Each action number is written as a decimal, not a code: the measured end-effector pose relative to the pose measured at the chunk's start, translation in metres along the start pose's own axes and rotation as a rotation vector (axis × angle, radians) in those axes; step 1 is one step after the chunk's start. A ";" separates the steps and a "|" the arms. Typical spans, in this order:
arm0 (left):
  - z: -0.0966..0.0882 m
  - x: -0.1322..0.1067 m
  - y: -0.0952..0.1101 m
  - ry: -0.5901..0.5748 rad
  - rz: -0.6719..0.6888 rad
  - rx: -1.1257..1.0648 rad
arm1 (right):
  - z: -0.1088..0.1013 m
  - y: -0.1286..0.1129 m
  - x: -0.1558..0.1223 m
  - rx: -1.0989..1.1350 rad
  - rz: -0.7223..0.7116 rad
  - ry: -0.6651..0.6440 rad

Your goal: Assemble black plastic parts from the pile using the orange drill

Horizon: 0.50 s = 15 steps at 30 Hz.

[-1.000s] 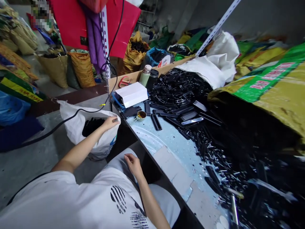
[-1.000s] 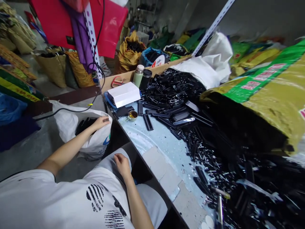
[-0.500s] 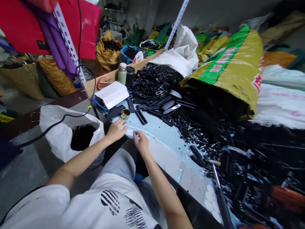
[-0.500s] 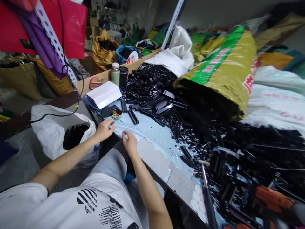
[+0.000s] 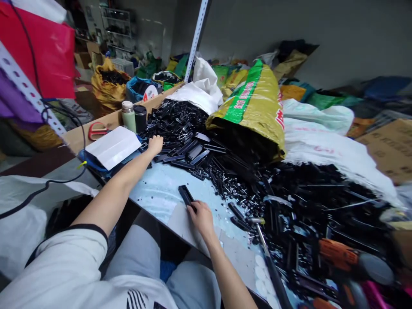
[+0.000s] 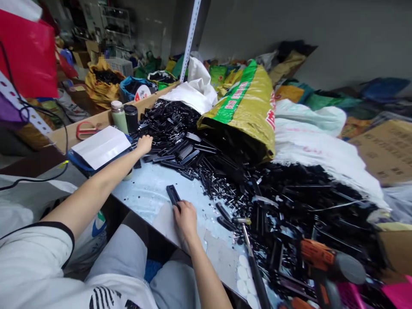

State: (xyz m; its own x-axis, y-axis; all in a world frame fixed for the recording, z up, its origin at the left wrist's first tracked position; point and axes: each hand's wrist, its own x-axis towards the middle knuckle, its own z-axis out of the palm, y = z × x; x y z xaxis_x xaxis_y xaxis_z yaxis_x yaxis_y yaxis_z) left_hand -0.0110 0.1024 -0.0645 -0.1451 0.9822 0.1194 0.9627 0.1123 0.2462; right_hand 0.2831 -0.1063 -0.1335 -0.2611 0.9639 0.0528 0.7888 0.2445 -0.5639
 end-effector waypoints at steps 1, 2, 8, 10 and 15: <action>0.002 0.009 -0.004 -0.010 0.026 0.000 | -0.008 0.013 -0.008 0.175 0.076 0.000; 0.004 0.016 -0.007 -0.018 0.051 -0.001 | -0.016 0.023 -0.014 0.374 0.161 -0.001; 0.013 0.027 -0.001 0.035 0.142 -0.034 | -0.037 0.034 -0.026 1.201 0.384 -0.094; 0.013 0.013 0.013 0.071 0.170 -0.051 | -0.037 0.032 -0.025 1.234 0.387 -0.118; 0.016 -0.088 0.069 -0.099 0.271 -0.395 | -0.037 0.032 -0.030 0.681 0.302 0.052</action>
State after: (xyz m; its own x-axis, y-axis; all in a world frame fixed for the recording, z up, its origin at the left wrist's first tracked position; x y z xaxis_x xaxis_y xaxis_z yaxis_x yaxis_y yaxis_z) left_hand 0.0716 0.0257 -0.0737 0.1396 0.9799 0.1422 0.8000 -0.1963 0.5670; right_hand 0.3366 -0.1236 -0.1224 -0.0479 0.9865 -0.1563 0.2981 -0.1352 -0.9449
